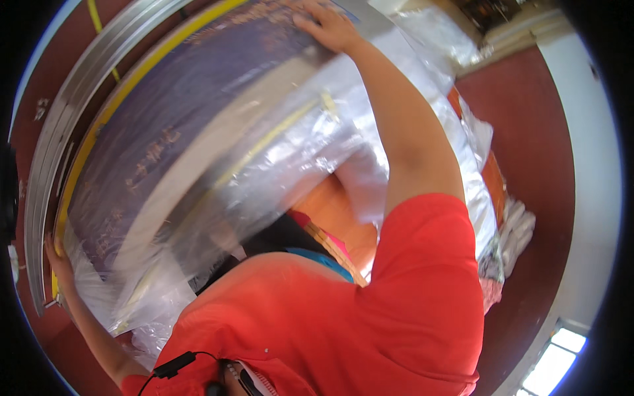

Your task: The person wraps a large, rectangular sign with a clear plastic sheet. They repeatedly smooth the plastic over the surface, lift and reposition the sheet to cover the edges, and tuck the plastic into the frame of the sign.

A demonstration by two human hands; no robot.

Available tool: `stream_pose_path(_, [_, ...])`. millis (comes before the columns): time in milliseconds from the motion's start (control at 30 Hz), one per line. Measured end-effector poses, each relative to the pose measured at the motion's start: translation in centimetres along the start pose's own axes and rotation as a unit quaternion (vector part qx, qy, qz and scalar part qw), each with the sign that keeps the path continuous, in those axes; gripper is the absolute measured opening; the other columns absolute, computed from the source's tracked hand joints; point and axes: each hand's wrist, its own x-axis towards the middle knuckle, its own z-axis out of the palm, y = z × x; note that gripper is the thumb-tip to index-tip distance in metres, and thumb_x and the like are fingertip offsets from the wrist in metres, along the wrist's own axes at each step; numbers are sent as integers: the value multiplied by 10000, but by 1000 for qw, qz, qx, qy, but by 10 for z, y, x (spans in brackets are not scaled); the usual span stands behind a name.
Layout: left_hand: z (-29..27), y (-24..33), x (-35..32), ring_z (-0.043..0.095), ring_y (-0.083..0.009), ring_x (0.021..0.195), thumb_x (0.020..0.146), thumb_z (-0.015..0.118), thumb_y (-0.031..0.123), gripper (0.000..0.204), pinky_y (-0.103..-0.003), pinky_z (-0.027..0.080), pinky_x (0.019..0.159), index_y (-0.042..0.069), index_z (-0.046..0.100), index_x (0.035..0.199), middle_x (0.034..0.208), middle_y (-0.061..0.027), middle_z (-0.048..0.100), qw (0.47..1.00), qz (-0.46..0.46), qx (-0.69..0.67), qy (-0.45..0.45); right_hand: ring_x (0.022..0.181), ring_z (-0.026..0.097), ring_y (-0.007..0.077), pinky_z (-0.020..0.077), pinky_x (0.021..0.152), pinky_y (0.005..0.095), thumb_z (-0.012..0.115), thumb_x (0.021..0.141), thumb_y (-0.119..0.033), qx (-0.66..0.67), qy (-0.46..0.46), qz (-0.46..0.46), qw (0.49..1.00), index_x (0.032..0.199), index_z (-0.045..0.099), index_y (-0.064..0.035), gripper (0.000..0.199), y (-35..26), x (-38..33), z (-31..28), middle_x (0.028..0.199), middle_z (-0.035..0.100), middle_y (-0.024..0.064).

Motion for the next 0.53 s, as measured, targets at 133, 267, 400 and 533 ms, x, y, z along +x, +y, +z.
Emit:
stream_pose_path(133, [-36, 207, -57, 202, -291, 1223, 857, 286, 336, 529, -405, 143, 987, 26, 209, 1279, 1312, -146, 240, 951, 286, -109, -45, 1218, 146, 351, 158, 973, 462, 581, 731, -338, 67, -19, 55, 996, 1272, 242, -149, 665, 90, -46, -70, 1320, 206, 150])
stream_pose_path(267, [-38, 226, -76, 181, -292, 1230, 844, 266, 419, 581, -418, 123, 986, 44, 207, 1284, 1324, -138, 216, 946, 304, -107, -47, 1008, 458, 336, 324, 884, 370, 327, 767, -578, -173, -40, 190, 966, 1073, 500, -29, 652, 175, -213, -94, 1043, 510, 206])
stream_pose_path(400, [-27, 231, -63, 194, -286, 1226, 853, 266, 398, 553, -381, 138, 989, 45, 230, 1277, 1320, -137, 226, 933, 331, -134, -35, 1038, 440, 335, 287, 919, 378, 345, 769, -565, -243, -466, 399, 751, 1065, 480, 53, 699, 297, -462, -116, 1100, 464, 230])
stream_pose_path(533, [-28, 229, -70, 198, -278, 1226, 863, 241, 384, 525, -360, 135, 995, 59, 244, 1275, 1320, -136, 228, 938, 323, -119, -41, 1220, 153, 338, 97, 1004, 382, 495, 714, -522, -311, -472, 377, 734, 1184, 382, 2, 714, 249, -549, -87, 1279, 302, 154])
